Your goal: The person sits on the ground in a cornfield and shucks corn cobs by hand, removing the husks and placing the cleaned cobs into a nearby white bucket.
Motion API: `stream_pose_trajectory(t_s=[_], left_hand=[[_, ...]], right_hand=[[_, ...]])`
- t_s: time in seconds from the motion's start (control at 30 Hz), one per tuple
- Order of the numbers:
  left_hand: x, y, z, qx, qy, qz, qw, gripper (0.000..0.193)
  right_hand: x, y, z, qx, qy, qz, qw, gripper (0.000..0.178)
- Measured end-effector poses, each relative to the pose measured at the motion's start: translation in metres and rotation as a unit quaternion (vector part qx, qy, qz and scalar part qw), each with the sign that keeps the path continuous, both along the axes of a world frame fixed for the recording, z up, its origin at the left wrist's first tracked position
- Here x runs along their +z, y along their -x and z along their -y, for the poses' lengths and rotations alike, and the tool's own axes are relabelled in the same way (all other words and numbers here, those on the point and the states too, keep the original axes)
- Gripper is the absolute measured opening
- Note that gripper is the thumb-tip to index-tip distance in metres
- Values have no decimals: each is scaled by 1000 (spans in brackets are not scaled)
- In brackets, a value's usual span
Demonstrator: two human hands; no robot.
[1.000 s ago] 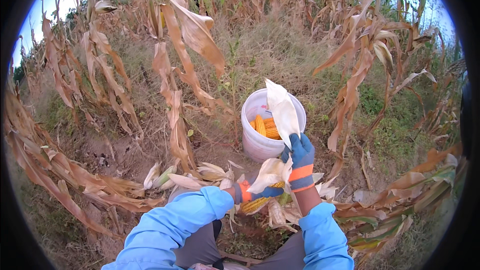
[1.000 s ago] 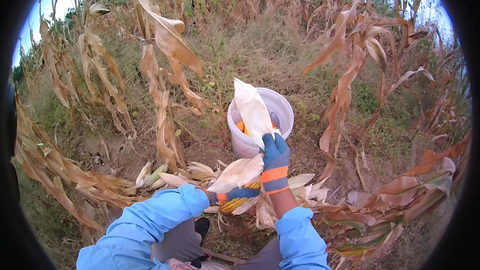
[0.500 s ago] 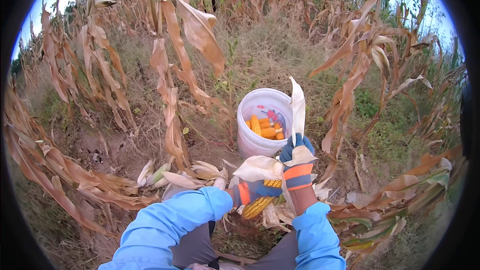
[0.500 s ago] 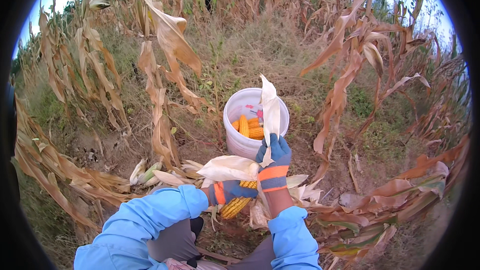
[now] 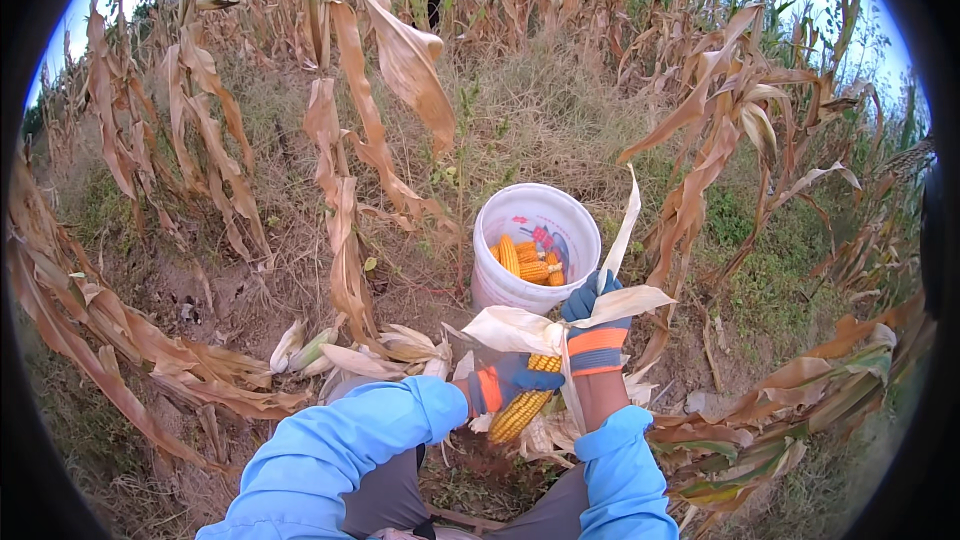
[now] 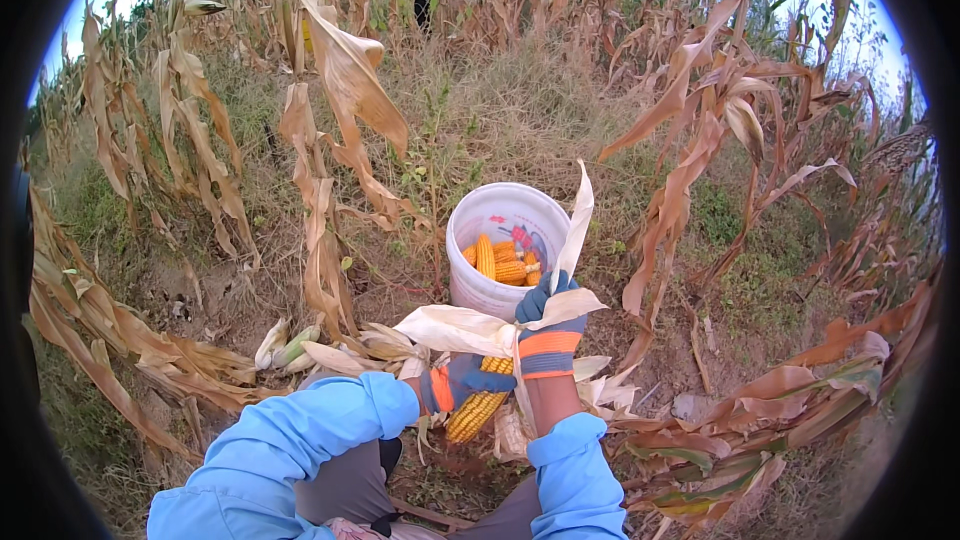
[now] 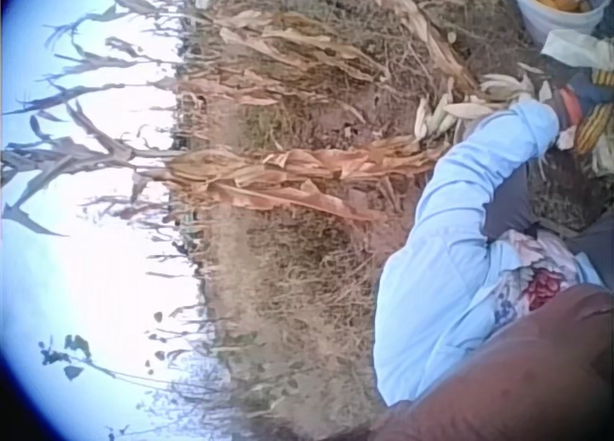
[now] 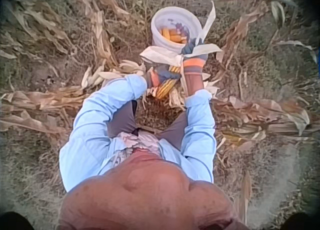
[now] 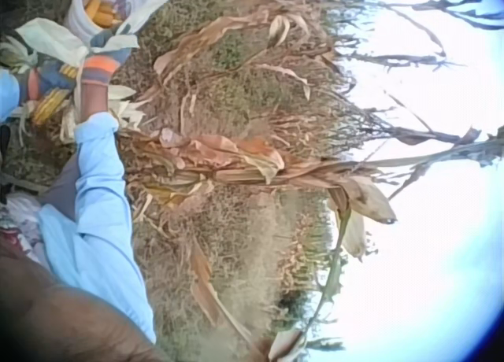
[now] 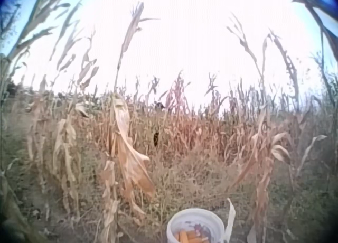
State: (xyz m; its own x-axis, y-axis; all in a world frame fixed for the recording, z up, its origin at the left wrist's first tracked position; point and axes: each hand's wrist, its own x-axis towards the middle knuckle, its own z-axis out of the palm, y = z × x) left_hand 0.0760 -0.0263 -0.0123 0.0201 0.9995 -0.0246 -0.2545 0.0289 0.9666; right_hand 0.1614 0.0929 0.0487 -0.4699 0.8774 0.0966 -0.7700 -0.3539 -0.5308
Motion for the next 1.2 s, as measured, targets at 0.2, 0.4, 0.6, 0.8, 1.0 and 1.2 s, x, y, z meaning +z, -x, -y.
stream_pose_trajectory(t_s=[0.2, 0.4, 0.6, 0.8, 1.0, 1.2], left_hand=[[-13, -4, -4, -59, 93, 239, 965, 40], [-7, -8, -12, -39, 62, 74, 995, 42], [-10, 5, -6, 7, 31, 17, 999, 35], [16, 9, -2, -15, 58, -23, 998, 40], [71, 16, 14, 42, -153, -405, 900, 41], [65, 20, 15, -44, -112, -331, 936, 44]], right_hand=[[1, 1, -3, 45, -11, -114, 992, 27], [-55, -10, -47, -50, -296, 136, 944, 28], [14, -9, 18, -47, -147, 165, 974, 13], [7, -16, 13, 2, -258, 218, 941, 36], [13, -26, 15, 57, -404, 264, 874, 64], [17, -34, 19, 63, -508, 383, 769, 54]])
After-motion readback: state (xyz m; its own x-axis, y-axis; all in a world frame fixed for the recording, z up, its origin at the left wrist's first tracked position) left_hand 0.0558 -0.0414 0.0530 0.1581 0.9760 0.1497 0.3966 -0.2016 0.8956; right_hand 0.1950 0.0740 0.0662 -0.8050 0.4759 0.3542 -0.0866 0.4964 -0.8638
